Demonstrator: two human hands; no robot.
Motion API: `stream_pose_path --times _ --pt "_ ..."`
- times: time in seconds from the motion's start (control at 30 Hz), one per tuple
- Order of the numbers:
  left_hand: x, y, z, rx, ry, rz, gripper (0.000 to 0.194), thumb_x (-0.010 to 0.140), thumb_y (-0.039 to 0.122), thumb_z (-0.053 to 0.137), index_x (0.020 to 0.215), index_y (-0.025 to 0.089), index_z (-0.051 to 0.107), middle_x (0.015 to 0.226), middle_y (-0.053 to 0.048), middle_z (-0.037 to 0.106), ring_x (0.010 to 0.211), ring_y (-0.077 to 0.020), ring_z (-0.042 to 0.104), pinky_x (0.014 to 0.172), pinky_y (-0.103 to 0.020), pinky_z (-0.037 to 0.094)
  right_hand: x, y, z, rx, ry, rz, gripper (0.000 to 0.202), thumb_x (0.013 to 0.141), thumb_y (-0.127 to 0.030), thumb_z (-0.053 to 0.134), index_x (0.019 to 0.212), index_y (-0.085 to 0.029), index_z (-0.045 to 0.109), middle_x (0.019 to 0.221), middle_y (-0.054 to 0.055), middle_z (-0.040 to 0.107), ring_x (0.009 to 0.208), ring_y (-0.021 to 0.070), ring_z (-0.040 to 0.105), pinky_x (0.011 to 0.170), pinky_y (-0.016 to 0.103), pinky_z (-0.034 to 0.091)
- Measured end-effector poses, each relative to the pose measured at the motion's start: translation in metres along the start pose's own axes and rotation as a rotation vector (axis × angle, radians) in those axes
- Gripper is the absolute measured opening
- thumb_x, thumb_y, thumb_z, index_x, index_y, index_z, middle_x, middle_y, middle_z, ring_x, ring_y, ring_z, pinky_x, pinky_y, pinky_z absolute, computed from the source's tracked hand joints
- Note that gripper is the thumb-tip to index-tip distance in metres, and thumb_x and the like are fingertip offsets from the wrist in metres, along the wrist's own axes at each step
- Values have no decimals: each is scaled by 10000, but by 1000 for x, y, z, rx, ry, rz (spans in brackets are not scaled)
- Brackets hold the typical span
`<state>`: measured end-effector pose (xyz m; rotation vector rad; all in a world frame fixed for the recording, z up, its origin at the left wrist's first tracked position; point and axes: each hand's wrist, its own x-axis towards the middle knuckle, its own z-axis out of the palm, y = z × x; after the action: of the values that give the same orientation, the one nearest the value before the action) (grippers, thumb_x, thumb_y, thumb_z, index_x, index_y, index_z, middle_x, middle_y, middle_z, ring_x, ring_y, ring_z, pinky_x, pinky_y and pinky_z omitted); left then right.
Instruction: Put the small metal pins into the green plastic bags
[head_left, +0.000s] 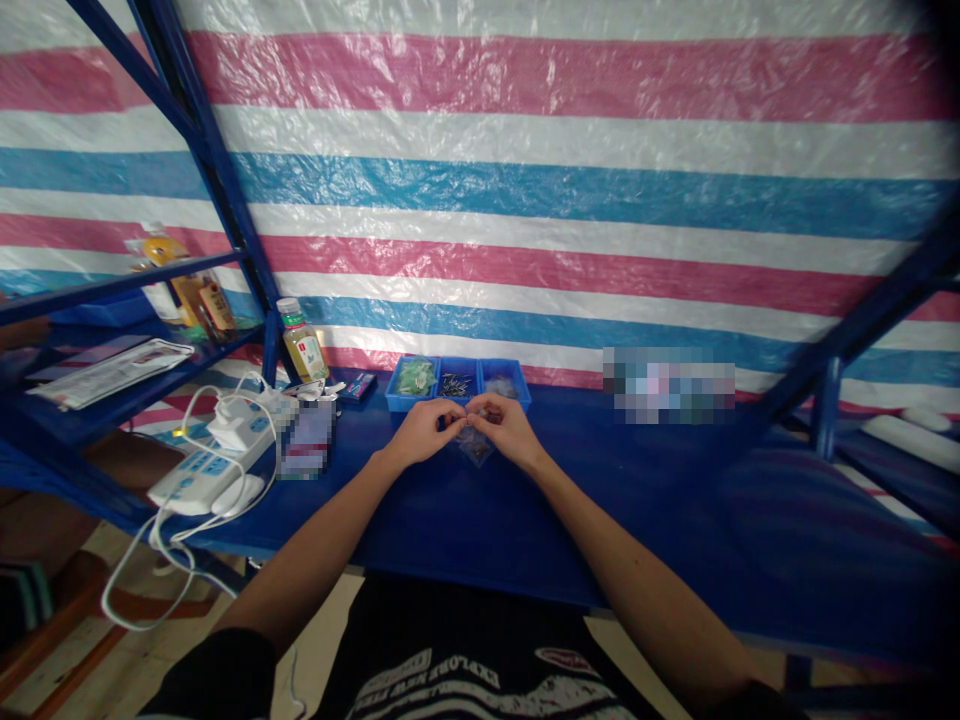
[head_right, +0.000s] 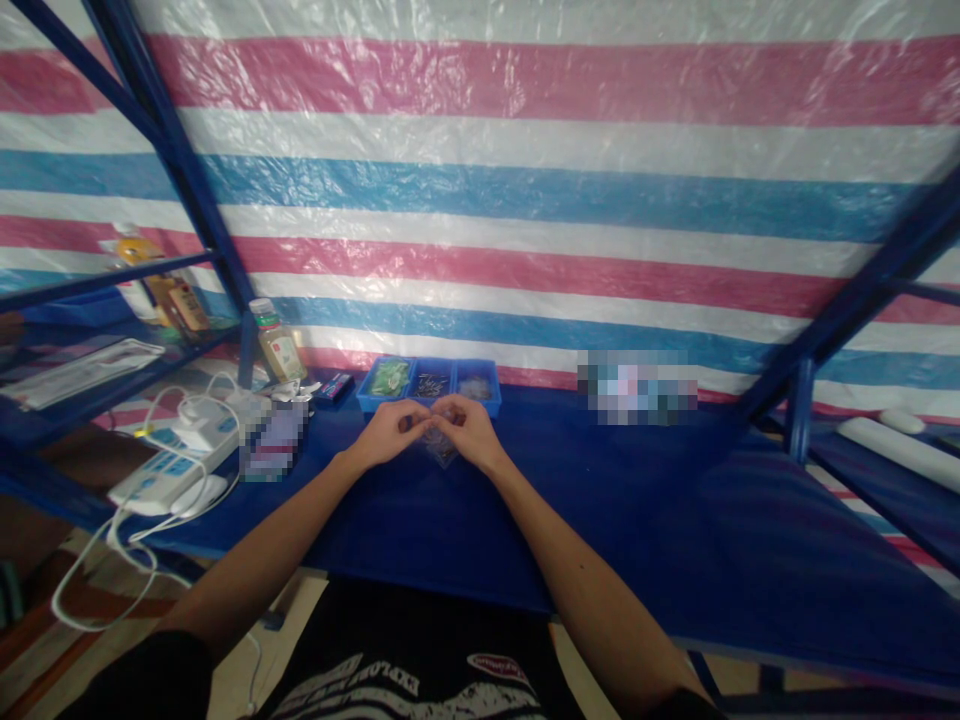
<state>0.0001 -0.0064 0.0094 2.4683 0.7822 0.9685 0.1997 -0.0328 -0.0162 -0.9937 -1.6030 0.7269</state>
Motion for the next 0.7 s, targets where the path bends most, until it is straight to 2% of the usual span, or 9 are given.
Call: stream_pose_path --times 0.3,0.57,0.7 --pt "0 -2 2 -51 -24 -26 203 919 317 651 1039 178 737 837 -22 721 678 -134 605 645 -236 455 0 -7 -1 -5 70 -80 157 826 -341 702 903 -221 637 875 20 643 755 179 590 660 290 444" --pt "0 -1 2 -79 -50 -61 229 926 360 653 1022 172 741 798 -14 707 662 -133 590 623 -230 434 0 -7 2 103 50 -14 290 802 -406 751 992 -247 600 809 7 653 732 203 629 686 319 488" --pt "0 0 1 -93 -9 -87 241 931 384 650 981 163 731 818 -19 724 637 -124 580 600 -225 425 1 -4 2 165 30 16 348 792 -417 768 1054 -251 611 816 12 682 734 206 646 708 331 506"
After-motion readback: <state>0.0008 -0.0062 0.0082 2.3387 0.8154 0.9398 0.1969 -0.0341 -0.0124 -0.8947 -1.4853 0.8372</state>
